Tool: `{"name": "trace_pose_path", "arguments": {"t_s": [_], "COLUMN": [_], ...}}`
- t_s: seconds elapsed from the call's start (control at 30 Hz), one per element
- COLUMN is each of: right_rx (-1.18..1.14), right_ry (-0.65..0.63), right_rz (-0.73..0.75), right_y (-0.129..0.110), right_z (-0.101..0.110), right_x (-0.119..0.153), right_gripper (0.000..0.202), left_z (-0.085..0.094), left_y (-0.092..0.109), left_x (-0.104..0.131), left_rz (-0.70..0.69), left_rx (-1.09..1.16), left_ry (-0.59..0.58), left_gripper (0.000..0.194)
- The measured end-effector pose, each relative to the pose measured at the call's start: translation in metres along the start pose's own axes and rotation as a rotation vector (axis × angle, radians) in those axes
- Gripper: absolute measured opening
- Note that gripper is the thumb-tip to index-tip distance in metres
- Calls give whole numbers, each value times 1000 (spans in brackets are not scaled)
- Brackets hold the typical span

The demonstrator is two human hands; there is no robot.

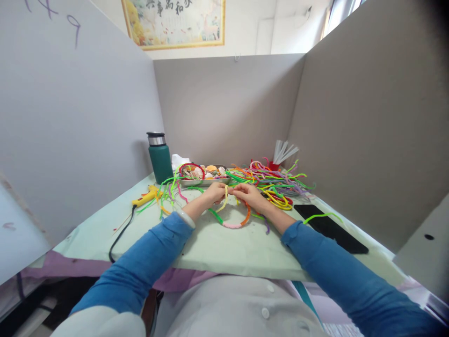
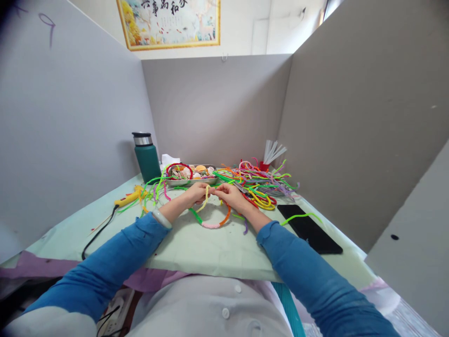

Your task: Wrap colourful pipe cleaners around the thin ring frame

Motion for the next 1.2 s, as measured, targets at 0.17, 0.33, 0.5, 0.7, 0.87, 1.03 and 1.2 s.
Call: {"name": "trace_pose_path", "arguments": {"t_s": [0.17, 0.33, 0.5, 0.7, 0.87, 1.03, 1.2], "right_rx": [18, 0, 9, 27, 48, 55, 57], "right_ry": [-6, -18, -16, -5, -3, 11, 6], "right_rz": [21, 9, -1, -11, -11, -36, -78], "right_y": [-2, -1, 0, 1, -2, 1, 1], "right_z": [0, 0, -1, 0, 0, -1, -3], "right_x": [0, 0, 0, 0, 1, 0, 1], "right_gripper": [36, 35, 34, 34, 33, 29, 21], "left_z": [0, 0, 1, 0, 2, 4, 5], "left_y": [-1, -4, -5, -4, -5, -5, -3], "left_x": [-1, -4, -4, -3, -4, -5, -4], "left_rz": [0, -1, 5, -1, 11, -22, -80], "left_rx": [-4, 16, 20, 9, 7, -89, -132], "left_ry": [12, -4, 2, 21, 34, 32, 45], "left_gripper": [41, 42, 43, 44, 46, 58, 74]}}
Point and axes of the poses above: each hand's wrist, its own x-axis away from the middle knuckle, its own z-axis out of the back of the hand, y = z × x, the point moved 6 cm from there along -x, towards the middle knuckle, and after that the axes turned 2 degrees about -x, right-handed, at the moved point
